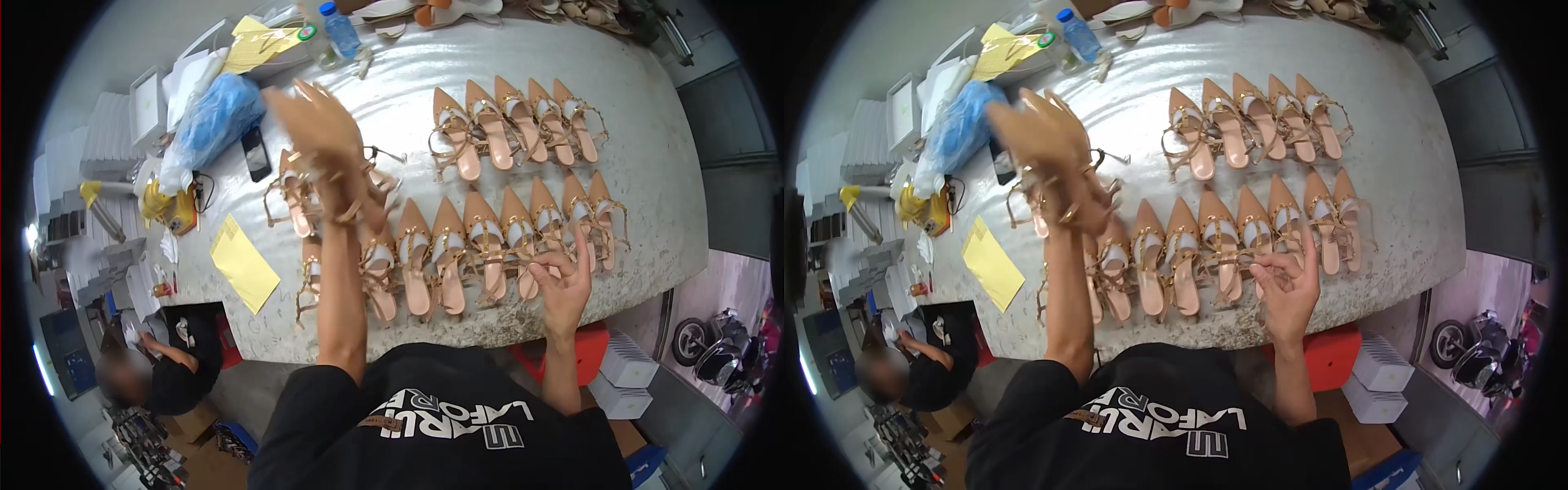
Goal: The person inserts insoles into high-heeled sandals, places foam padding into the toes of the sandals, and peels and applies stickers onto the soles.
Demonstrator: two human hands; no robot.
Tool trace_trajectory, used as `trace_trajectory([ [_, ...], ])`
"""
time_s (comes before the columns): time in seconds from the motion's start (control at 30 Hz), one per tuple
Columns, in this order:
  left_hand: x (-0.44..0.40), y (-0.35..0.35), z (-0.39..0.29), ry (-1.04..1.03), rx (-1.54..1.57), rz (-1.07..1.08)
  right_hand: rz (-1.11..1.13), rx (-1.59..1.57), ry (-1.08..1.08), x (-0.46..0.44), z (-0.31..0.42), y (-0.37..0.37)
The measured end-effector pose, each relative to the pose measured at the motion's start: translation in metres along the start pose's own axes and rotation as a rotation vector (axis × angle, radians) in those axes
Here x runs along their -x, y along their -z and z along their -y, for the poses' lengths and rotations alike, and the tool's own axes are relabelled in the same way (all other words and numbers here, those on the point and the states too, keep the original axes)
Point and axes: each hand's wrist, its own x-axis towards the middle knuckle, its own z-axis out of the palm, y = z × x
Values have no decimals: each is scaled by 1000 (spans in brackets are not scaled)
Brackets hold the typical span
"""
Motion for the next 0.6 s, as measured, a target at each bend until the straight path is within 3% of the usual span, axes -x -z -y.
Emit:
trace_trajectory([
  [0.1, 80, 14, -131, 300, 753, 174, 140, -65, 138, 8, 35, -19],
  [0.13, 90, 69, -93, 456, 734, 148, 251, -201, 170, 14, 54, -29],
  [0.23, 154, 104, -119, 445, 720, 121, 541, -427, 271, 45, 116, -68],
  [0.3, 192, 117, -131, 424, 708, 100, 679, -299, 233, 72, 140, -84],
  [0.5, 258, 160, -144, 372, 709, 42, 640, -193, 324, 147, 133, -86],
  [0.6, 278, 159, -147, 349, 699, 56, 675, -57, 469, 171, 119, -86],
])
